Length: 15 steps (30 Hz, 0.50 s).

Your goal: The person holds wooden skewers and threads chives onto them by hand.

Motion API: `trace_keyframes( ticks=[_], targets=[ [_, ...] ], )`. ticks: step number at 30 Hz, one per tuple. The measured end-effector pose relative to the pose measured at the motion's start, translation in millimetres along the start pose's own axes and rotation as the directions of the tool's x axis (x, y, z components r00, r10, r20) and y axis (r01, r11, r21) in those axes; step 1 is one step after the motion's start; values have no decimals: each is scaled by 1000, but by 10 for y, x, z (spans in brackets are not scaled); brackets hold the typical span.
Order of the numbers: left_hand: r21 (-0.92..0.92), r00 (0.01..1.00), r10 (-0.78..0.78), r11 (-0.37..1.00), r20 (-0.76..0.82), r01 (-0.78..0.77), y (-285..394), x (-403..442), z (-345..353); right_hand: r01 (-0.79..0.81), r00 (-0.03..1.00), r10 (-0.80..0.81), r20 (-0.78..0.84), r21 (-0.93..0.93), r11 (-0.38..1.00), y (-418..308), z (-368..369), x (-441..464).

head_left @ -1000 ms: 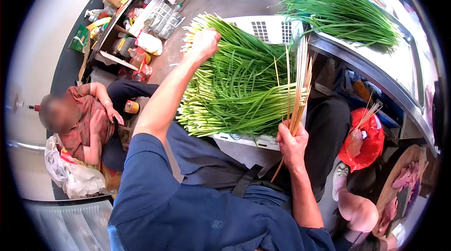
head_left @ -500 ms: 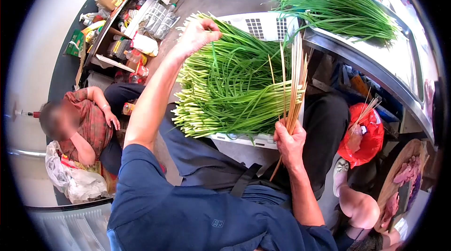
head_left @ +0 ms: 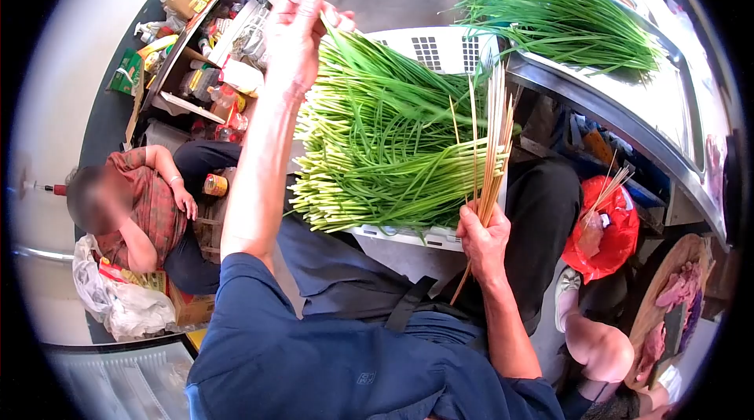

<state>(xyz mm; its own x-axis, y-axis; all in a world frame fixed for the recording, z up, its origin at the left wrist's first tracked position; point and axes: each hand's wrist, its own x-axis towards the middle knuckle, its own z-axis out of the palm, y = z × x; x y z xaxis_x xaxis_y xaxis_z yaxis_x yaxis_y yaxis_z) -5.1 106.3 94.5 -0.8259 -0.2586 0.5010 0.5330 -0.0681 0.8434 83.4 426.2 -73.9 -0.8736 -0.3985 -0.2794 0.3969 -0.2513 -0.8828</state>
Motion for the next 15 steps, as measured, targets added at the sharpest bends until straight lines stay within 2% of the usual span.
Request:
trace_keyframes(
  ticks=[1,3,5,9,10,11,14,15],
  targets=[
    [112,995,-13,993,-101,24,-34,-42,145,-2,1000,2,-1,-9,1000,-3,1,2],
    [158,988,-116,979,-105,132,-192,-143,232,9,1000,-9,2,7,1000,17,-1,1],
    [105,976,-211,971,-61,216,-382,-277,326,18,1000,-18,-3,20,1000,27,-15,-6],
    [-5,866,-498,867,46,498,-545,-543,522,41,999,-41,10,37,998,32,-18,-13],
    [64,865,-496,868,77,492,-598,-604,518,33,999,-34,14,35,999,8,-10,-22],
    [58,873,-474,880,111,471,-671,-658,506,25,999,-26,19,33,999,-7,-4,-26],
    [40,823,-556,831,116,555,-628,-710,565,18,1000,-19,23,39,999,-8,-5,-31],
    [131,812,-576,815,94,564,-650,-728,565,15,1000,-16,25,39,999,-9,-4,-32]
  ],
)
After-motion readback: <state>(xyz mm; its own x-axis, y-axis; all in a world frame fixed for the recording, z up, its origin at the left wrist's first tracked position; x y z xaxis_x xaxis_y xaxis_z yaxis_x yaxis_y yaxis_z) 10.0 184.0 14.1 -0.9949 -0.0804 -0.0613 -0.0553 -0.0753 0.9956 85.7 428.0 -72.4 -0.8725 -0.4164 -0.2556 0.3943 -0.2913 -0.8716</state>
